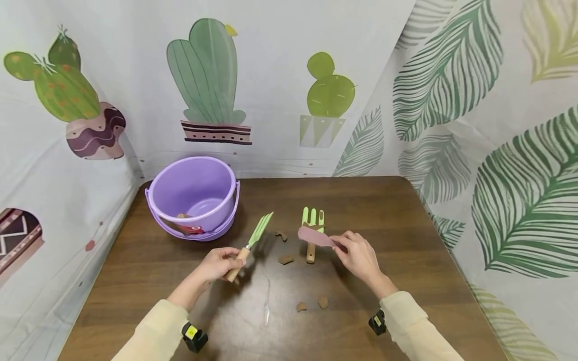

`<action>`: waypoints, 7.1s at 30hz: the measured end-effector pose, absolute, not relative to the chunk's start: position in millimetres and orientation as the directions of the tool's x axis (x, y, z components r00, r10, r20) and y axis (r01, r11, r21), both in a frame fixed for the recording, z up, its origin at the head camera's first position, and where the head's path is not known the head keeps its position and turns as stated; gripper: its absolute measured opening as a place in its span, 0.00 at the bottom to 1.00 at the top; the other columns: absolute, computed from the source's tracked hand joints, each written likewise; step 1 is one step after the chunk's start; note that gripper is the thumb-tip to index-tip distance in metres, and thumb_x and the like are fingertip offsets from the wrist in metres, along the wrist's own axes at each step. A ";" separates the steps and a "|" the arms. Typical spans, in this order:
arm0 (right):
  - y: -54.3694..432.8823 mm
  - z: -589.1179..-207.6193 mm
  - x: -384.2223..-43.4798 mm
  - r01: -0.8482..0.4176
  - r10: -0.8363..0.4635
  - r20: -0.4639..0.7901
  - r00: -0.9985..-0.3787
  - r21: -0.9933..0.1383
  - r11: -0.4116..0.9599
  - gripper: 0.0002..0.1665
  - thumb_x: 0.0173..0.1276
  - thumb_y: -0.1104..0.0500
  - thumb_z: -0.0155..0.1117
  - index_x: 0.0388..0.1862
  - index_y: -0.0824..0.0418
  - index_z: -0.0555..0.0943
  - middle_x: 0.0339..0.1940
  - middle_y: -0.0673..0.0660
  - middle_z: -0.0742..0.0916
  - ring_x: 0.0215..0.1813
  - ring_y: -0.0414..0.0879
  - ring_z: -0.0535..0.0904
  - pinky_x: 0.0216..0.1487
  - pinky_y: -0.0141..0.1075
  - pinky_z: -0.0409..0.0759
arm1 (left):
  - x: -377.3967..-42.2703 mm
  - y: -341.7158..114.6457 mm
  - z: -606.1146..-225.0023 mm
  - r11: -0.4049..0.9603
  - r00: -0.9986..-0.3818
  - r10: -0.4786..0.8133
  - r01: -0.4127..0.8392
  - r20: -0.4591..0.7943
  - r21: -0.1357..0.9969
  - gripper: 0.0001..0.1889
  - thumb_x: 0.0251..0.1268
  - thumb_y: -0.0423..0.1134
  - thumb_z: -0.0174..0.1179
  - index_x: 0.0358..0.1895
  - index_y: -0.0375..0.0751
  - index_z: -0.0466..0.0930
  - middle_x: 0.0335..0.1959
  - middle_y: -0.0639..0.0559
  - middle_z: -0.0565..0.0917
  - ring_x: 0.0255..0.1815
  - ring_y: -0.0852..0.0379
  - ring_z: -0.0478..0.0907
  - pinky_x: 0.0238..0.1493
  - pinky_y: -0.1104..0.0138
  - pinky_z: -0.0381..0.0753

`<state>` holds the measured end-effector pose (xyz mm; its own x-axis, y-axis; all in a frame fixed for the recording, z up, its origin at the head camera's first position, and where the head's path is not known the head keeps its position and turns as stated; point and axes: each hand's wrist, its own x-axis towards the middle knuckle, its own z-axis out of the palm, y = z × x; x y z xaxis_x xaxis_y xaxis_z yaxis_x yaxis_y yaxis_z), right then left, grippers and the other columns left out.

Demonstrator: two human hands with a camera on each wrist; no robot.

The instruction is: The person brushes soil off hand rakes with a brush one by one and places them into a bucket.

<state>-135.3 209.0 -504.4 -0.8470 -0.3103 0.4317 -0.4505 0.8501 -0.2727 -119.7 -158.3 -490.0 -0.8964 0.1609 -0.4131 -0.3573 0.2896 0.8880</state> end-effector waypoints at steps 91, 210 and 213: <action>215.3 -489.2 -122.0 -0.435 -0.314 0.384 -0.868 -0.284 0.854 0.13 0.51 0.59 0.72 0.38 0.51 0.85 0.27 0.45 0.79 0.26 0.38 0.67 0.23 0.29 0.65 | -174.1 -229.2 -329.4 0.989 -0.990 0.090 0.102 0.107 0.108 0.14 0.51 0.42 0.60 0.42 0.45 0.81 0.33 0.43 0.80 0.30 0.35 0.77 0.19 0.50 0.70; 249.9 -497.6 -109.3 -0.376 -0.244 0.383 -0.891 -0.320 0.870 0.15 0.50 0.59 0.72 0.39 0.53 0.85 0.28 0.46 0.81 0.26 0.37 0.67 0.22 0.29 0.65 | -201.0 -145.7 -345.2 0.924 -0.921 0.377 0.381 0.097 0.028 0.23 0.55 0.50 0.60 0.52 0.42 0.77 0.49 0.41 0.77 0.50 0.40 0.73 0.50 0.49 0.72; 251.9 -498.0 -108.7 -0.365 -0.235 0.380 -0.895 -0.318 0.875 0.14 0.51 0.59 0.72 0.39 0.53 0.85 0.28 0.46 0.81 0.26 0.37 0.67 0.22 0.29 0.65 | -199.8 -134.5 -351.6 0.919 -0.917 0.386 0.392 0.097 0.046 0.23 0.56 0.51 0.60 0.53 0.44 0.77 0.49 0.42 0.77 0.50 0.42 0.73 0.50 0.51 0.72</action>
<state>-108.7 251.9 -498.0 -0.8947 -0.2351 0.3798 -0.3648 0.8752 -0.3176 -199.8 -134.5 -351.6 -0.9172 0.3865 0.0974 0.3920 0.9188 0.0460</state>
